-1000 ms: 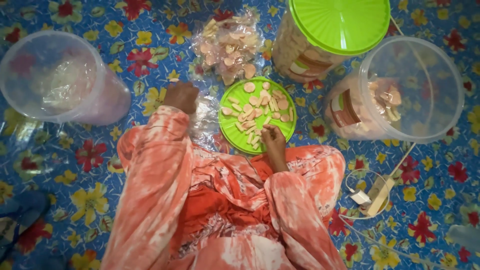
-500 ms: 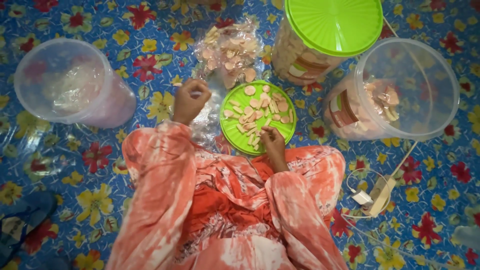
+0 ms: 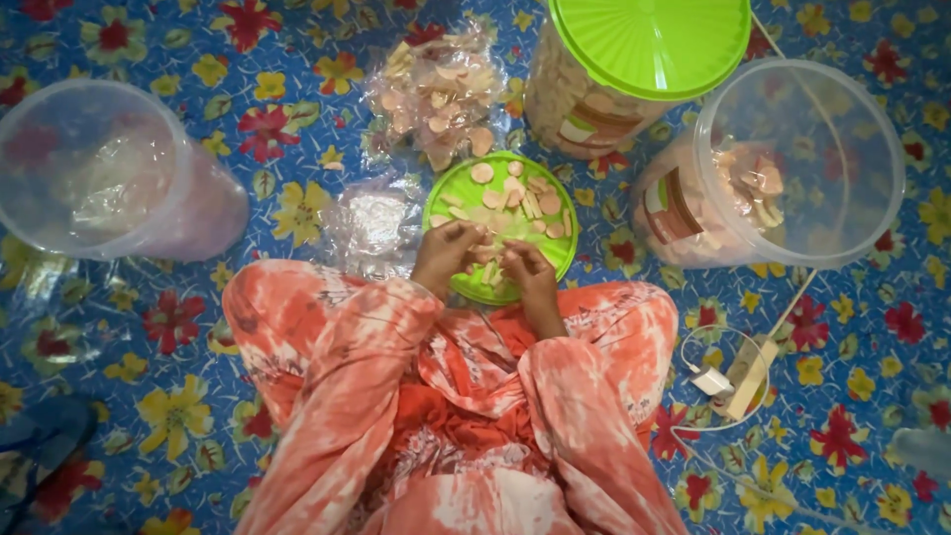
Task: The person packs small food slices from a plate into a plastic container.
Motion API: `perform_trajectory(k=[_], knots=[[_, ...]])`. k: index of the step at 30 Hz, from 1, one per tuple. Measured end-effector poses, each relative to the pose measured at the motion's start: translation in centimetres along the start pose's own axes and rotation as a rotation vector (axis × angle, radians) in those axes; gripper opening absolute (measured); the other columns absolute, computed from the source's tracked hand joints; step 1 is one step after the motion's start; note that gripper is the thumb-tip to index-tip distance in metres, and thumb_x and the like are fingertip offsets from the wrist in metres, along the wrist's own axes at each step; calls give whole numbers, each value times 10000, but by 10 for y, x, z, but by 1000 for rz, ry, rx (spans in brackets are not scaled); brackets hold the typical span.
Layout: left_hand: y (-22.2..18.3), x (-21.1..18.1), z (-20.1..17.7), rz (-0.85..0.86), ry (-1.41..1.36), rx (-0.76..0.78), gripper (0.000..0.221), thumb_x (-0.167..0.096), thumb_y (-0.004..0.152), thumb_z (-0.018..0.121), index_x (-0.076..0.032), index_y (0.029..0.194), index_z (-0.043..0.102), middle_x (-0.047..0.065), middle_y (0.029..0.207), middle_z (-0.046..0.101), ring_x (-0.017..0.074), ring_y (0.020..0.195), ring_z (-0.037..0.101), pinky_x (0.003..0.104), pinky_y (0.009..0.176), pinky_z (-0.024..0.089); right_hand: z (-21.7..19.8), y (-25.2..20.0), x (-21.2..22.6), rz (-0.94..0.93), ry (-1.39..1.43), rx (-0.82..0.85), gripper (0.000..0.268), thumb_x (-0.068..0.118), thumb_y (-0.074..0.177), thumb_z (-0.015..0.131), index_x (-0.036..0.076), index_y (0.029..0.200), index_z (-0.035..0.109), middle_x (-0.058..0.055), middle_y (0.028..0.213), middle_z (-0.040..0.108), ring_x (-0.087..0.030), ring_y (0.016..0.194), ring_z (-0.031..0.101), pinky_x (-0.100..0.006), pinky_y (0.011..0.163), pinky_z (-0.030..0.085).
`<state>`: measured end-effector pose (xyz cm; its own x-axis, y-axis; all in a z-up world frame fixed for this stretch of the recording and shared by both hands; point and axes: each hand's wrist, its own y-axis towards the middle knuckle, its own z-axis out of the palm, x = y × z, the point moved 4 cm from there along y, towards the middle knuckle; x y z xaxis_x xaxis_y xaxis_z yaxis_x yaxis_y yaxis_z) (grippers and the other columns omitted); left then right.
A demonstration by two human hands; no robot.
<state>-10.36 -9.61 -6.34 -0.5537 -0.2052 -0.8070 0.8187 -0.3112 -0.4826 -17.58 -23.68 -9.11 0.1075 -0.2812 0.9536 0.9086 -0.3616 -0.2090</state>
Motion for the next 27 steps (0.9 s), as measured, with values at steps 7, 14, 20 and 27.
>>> perform_trajectory(k=[7,14,20,27], knots=[[13,9,-9,200,210,-96,261,-193,717,786,4,723,615,155,633,610,172,386,586,193,273,391,-16,10,-20,108,62,-167,113,193,879,613,115,961,608,-2,748,591,-68,606,572,-178,549,550],[4,-10,9,730,656,-55,220,-87,689,751,-202,871,706,0,726,640,167,563,611,240,494,490,-16,13,-27,105,-66,-153,139,227,857,639,134,961,646,2,769,624,-61,642,595,-174,577,551],[4,-1,16,752,743,94,170,-127,722,745,-168,884,714,42,735,656,198,540,605,277,484,500,-20,18,-40,2,-239,-95,67,181,831,675,137,881,664,11,736,631,-54,656,561,-172,585,509],[-2,-6,17,731,870,130,96,-182,741,724,-154,830,701,58,697,645,240,547,624,318,501,512,-21,19,-45,-171,-318,-13,92,20,785,695,81,839,655,-19,693,609,-86,690,546,-244,669,503]])
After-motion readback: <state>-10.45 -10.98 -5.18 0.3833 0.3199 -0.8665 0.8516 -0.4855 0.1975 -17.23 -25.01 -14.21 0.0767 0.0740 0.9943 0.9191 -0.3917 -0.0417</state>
